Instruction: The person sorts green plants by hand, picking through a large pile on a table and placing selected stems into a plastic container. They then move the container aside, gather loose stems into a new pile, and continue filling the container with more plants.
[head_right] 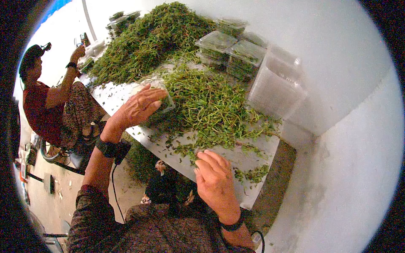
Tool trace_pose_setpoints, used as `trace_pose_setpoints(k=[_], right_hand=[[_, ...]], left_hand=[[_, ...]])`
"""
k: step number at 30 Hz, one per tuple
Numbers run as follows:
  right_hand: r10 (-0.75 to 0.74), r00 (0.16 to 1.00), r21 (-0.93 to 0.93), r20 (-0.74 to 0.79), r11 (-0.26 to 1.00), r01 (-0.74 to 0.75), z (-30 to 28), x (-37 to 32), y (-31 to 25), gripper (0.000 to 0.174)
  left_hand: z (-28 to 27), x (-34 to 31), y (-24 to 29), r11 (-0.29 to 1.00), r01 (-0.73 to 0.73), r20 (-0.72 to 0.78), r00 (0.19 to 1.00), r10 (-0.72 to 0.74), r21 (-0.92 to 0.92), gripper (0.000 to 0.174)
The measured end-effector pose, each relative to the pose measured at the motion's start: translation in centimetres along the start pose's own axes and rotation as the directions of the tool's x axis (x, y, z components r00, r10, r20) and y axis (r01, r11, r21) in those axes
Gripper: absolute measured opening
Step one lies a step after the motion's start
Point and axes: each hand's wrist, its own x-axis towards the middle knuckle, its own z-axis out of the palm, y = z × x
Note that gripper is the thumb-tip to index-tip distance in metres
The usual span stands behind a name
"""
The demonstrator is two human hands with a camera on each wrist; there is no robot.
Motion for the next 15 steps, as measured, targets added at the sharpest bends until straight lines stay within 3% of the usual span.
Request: trace_pose_setpoints(k=[3, 8, 15], right_hand=[[-0.005, 1.000, -0.003, -0.001, 1.000, 0.005, 0.0, 0.0, 0.1, 0.019], [-0.019, 1.000, -0.009, 0.002, 1.000, 0.019, 0.0, 0.0, 0.1, 0.020], [-0.022, 1.000, 0.009, -0.010, 1.000, 0.022, 0.0, 0.2, 0.1, 0.018]], left_hand=[[0.6, -0.2, 0.4, 0.999, -0.015, 0.031, 0.999, 0.014, 0.033, 0.040], [0.1, -0.5, 1.3, 0.997, 0.081, 0.077, 0.994, -0.082, 0.017, 0.038], [-0.1, -0.8, 0.6, 0.998, 0.057, 0.057, 0.997, -0.055, -0.036, 0.038]])
